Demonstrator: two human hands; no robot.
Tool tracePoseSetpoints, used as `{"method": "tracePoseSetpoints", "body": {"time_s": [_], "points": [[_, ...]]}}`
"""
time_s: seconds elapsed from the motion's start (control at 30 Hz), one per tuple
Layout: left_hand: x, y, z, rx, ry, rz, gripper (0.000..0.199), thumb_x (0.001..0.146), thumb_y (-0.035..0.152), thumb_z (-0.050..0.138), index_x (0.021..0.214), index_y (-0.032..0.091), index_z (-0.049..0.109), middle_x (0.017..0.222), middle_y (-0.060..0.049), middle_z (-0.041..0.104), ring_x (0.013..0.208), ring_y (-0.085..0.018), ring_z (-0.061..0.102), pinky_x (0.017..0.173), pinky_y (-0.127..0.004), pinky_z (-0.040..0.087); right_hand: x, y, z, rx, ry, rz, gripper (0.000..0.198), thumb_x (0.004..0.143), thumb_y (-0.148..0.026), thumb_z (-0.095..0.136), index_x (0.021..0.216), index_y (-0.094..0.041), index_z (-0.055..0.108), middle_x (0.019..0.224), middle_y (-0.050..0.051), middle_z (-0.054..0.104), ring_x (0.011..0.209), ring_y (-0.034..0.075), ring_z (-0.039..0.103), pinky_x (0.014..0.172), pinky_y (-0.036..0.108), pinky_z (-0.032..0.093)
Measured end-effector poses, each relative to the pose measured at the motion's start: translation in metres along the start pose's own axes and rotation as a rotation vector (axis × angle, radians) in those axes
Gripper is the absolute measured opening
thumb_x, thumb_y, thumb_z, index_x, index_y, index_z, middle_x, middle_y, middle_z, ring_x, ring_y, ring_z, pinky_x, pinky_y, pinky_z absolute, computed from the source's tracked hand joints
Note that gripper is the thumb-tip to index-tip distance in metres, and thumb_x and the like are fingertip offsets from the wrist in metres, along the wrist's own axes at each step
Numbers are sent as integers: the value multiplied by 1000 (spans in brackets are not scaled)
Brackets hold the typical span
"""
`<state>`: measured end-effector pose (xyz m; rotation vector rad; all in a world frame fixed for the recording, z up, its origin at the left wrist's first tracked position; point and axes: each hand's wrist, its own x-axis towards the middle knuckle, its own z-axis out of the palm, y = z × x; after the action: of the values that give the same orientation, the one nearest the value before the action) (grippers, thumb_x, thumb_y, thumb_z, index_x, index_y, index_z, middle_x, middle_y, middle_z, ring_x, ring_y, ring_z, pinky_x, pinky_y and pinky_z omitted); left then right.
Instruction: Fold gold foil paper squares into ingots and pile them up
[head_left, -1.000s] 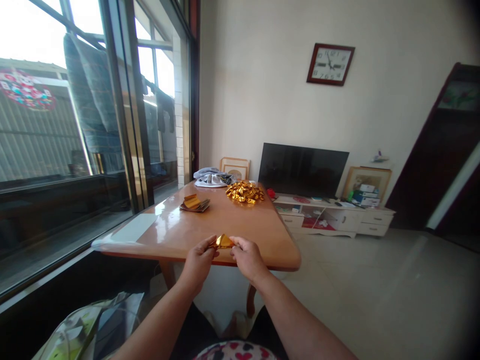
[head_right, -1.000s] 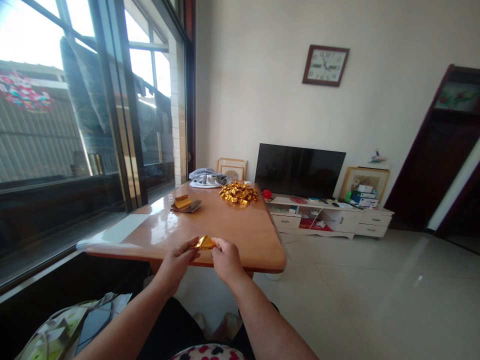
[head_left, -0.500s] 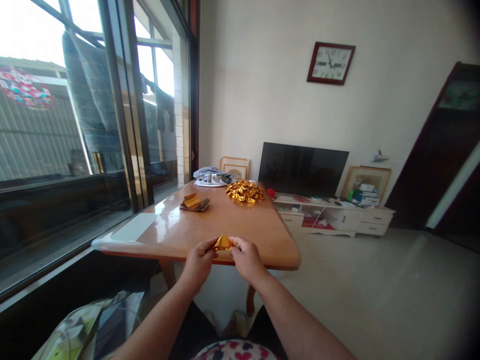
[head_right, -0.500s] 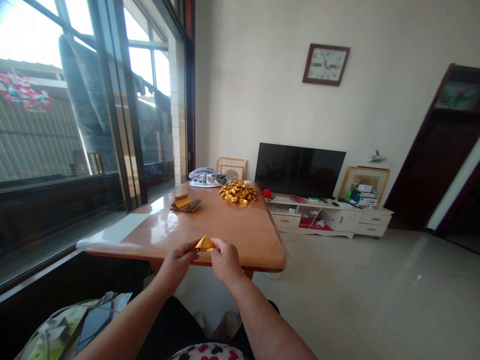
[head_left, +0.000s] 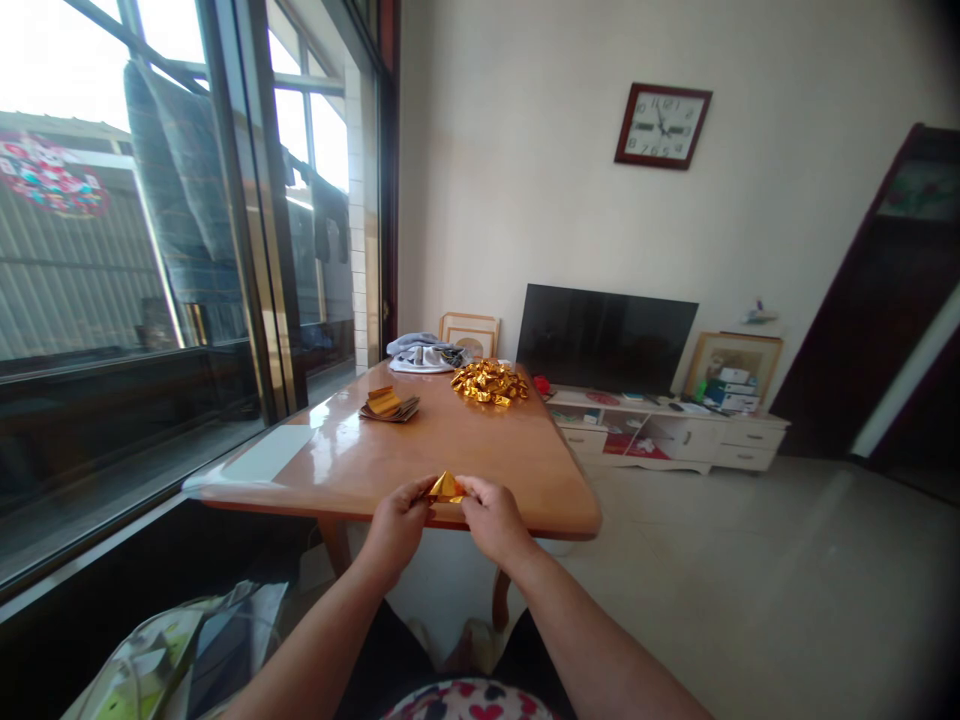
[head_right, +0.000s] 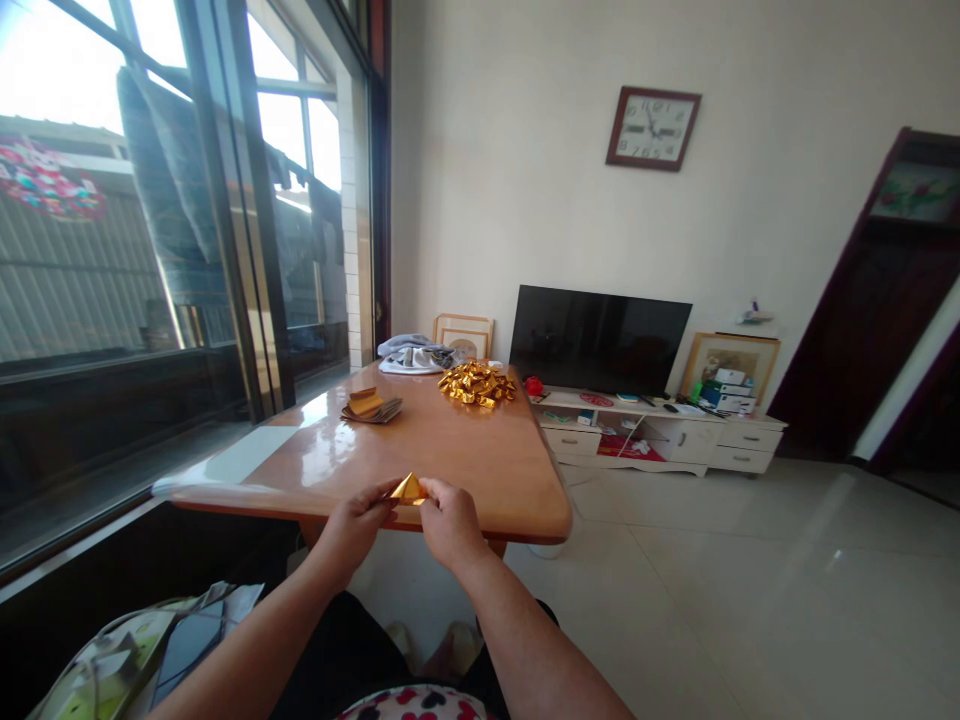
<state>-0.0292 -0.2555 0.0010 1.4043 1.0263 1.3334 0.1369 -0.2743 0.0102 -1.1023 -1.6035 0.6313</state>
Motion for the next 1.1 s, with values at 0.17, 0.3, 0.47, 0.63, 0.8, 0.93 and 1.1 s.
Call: {"method": "tracePoseSetpoints", "body": {"time_s": [0.17, 0.3, 0.47, 0.63, 0.8, 0.93, 1.1], "points": [[1, -3, -2, -36, 5, -38, 45, 72, 27, 70, 115, 17, 76, 112, -12, 76, 94, -25, 69, 82, -35, 54, 0, 5, 3, 44, 35, 96, 47, 78, -16, 51, 119, -20, 73, 100, 5, 77, 93, 23, 71, 87, 36, 55], [1, -6, -4, -18, -2, -45, 46, 71, 27, 71, 116, 17, 76, 112, -11, 76, 94, -25, 69, 81, -33, 53, 0, 9, 6, 106, -13, 103, 45, 78, -17, 48, 113, -22, 76, 90, 2, 76, 85, 22, 69, 76, 32, 56], [4, -10, -6, 55, -52, -16, 50, 73, 27, 66, 121, 15, 73, 113, -10, 76, 97, -26, 68, 81, -32, 53, -1, 6, 4, 74, -42, 95, 48, 77, -15, 47, 114, -23, 76, 92, 1, 76, 84, 20, 68, 77, 31, 55], [8, -14, -7, 150, -102, 36, 49, 75, 23, 58, 120, 14, 74, 110, -10, 76, 94, -24, 68, 84, -34, 53, -1, 2, 1, 9, -60, 102, 48, 79, -16, 47, 118, -19, 75, 98, 4, 77, 87, 21, 69, 84, 33, 54], [8, -13, -7, 159, -53, 20, 49, 76, 26, 58, 121, 13, 73, 107, -10, 77, 91, -24, 69, 80, -33, 54, 1, 5, 2, 0, -39, 85, 45, 80, -15, 48, 115, -20, 75, 101, 3, 77, 93, 22, 70, 88, 33, 53], [5, -9, -6, 149, 17, -8, 52, 76, 28, 61, 124, 12, 71, 111, -12, 76, 92, -24, 69, 77, -32, 54, 4, 10, 4, -58, 11, 87, 40, 81, -16, 51, 113, -19, 75, 108, 6, 76, 100, 23, 70, 91, 34, 52], [4, -8, -5, 139, 47, -31, 51, 74, 31, 65, 121, 12, 73, 105, -11, 78, 84, -23, 70, 71, -29, 53, 2, 8, 5, -121, 27, 80, 34, 85, -19, 51, 108, -20, 76, 100, 6, 78, 91, 23, 71, 81, 31, 53]]}}
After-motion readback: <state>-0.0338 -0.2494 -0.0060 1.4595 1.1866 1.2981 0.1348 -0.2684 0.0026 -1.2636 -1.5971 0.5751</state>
